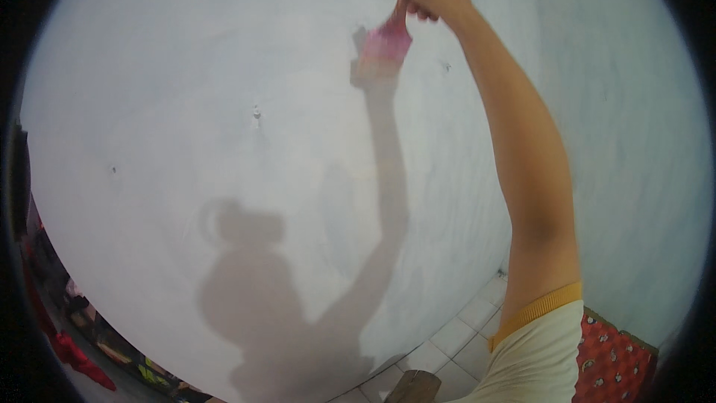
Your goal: The person uses a brush to apply pink paint from a bucket onto a white wall, covering various sections of the surface including those adjacent to a door frame.
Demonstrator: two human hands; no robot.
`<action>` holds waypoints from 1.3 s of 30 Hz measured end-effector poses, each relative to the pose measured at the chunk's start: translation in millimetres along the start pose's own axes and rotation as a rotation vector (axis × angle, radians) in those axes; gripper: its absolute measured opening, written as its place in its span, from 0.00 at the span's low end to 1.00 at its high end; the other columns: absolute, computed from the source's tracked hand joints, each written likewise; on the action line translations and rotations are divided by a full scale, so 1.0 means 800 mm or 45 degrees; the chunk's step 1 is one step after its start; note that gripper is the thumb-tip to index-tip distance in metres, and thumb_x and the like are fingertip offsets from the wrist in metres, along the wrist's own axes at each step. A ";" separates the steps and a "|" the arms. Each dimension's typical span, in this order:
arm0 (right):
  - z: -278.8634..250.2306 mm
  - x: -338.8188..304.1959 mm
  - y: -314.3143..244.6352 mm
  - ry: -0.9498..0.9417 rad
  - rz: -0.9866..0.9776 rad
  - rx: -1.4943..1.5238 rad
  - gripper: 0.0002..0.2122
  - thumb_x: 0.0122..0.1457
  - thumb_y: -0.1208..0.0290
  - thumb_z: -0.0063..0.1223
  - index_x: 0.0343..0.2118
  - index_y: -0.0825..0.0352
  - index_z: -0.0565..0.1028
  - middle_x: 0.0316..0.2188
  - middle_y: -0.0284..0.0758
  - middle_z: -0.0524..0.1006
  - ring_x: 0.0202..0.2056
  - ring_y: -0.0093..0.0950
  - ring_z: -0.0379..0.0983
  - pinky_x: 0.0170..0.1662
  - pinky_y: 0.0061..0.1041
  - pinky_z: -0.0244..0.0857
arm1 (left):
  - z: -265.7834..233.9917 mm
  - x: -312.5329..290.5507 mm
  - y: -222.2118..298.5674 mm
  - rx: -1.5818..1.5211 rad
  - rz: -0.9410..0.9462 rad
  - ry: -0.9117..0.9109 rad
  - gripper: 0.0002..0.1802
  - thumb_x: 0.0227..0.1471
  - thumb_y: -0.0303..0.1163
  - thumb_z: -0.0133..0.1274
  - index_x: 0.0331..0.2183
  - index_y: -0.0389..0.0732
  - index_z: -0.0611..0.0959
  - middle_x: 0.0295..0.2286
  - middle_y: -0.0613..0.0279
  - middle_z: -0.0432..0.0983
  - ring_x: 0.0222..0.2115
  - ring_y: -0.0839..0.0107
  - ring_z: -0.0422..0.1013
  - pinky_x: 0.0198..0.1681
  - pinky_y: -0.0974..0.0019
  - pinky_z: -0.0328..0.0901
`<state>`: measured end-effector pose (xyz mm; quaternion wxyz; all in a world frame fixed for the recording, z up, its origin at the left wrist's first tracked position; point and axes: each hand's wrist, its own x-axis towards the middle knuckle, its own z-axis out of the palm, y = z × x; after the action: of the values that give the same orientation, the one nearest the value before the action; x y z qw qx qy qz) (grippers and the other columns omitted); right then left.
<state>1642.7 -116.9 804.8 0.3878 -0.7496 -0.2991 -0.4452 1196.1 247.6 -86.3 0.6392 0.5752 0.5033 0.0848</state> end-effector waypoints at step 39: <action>-0.046 0.048 0.041 0.825 -0.172 0.946 0.14 0.59 0.69 0.52 0.20 0.73 0.76 0.14 0.38 0.75 0.13 0.27 0.71 0.17 0.26 0.68 | -0.003 -0.029 -0.038 -0.030 0.003 0.186 0.20 0.56 0.50 0.54 0.22 0.45 0.77 0.12 0.68 0.66 0.12 0.76 0.61 0.14 0.68 0.55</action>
<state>1669.3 -161.0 840.1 0.6720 -0.3628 -0.3494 -0.5429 1168.8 223.1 -98.1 0.6074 0.5607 0.5468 0.1330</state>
